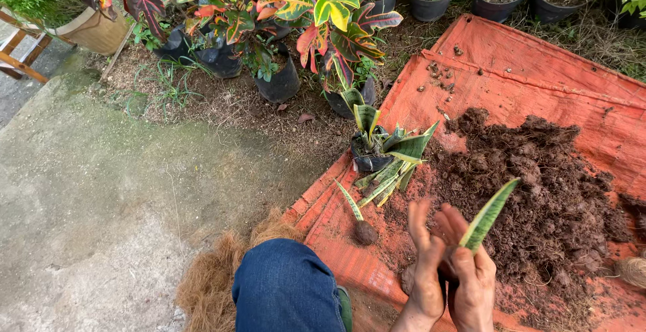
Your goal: The person sits on a tarp and forms small balls of soil. They then take snake plant cuttings and wrap the base of each cutting with the soil ball, pressing it firmly to secure it. The person handles the cuttings one at a time and places the finished units aside.
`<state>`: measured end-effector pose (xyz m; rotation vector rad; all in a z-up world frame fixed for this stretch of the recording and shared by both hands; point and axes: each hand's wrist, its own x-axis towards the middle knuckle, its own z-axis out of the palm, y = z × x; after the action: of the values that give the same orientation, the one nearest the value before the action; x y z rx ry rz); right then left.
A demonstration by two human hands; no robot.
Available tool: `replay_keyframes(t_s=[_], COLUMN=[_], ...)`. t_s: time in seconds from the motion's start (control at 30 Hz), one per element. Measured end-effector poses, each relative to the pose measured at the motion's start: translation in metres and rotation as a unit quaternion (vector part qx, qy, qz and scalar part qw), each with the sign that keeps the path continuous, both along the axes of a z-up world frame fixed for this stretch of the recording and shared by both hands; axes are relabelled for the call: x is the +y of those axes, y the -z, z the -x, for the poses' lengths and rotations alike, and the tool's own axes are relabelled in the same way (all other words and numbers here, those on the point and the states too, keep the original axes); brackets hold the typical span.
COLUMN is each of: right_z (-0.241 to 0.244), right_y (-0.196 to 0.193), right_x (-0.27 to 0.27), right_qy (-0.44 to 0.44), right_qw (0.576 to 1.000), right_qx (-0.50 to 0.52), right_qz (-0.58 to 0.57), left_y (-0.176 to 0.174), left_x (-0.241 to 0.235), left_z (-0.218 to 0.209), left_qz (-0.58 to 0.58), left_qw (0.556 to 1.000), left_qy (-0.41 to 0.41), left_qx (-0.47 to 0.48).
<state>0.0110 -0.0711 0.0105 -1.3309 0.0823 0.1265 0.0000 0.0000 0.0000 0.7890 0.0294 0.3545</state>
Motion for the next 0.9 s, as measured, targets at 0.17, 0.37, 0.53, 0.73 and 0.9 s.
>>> replay_keyframes(t_s=[0.17, 0.37, 0.53, 0.73, 0.9], right_z=[0.006, 0.002, 0.004, -0.003, -0.006], right_y=[0.021, -0.014, -0.043, -0.041, -0.024], right_x=[0.008, 0.006, 0.019, 0.02, 0.007], right_qy=[0.06, 0.053, -0.003, 0.093, 0.055], right_qw=[0.988, 0.997, 0.986, 0.991, 0.997], right_qx=[0.059, -0.018, -0.153, -0.099, -0.04], right_qz=[0.127, -0.052, -0.067, 0.012, -0.033], left_y=[-0.004, -0.016, -0.014, -0.012, -0.024], left_x=[0.0, 0.007, 0.006, 0.013, 0.013], left_z=[0.006, -0.002, -0.004, -0.008, 0.001], left_qz=[0.124, -0.18, -0.024, 0.094, -0.068], left_qw=[0.988, 0.981, 0.981, 0.983, 0.991], left_qy=[0.051, -0.007, 0.051, -0.022, 0.044], left_qx=[0.082, 0.078, 0.187, 0.158, 0.107])
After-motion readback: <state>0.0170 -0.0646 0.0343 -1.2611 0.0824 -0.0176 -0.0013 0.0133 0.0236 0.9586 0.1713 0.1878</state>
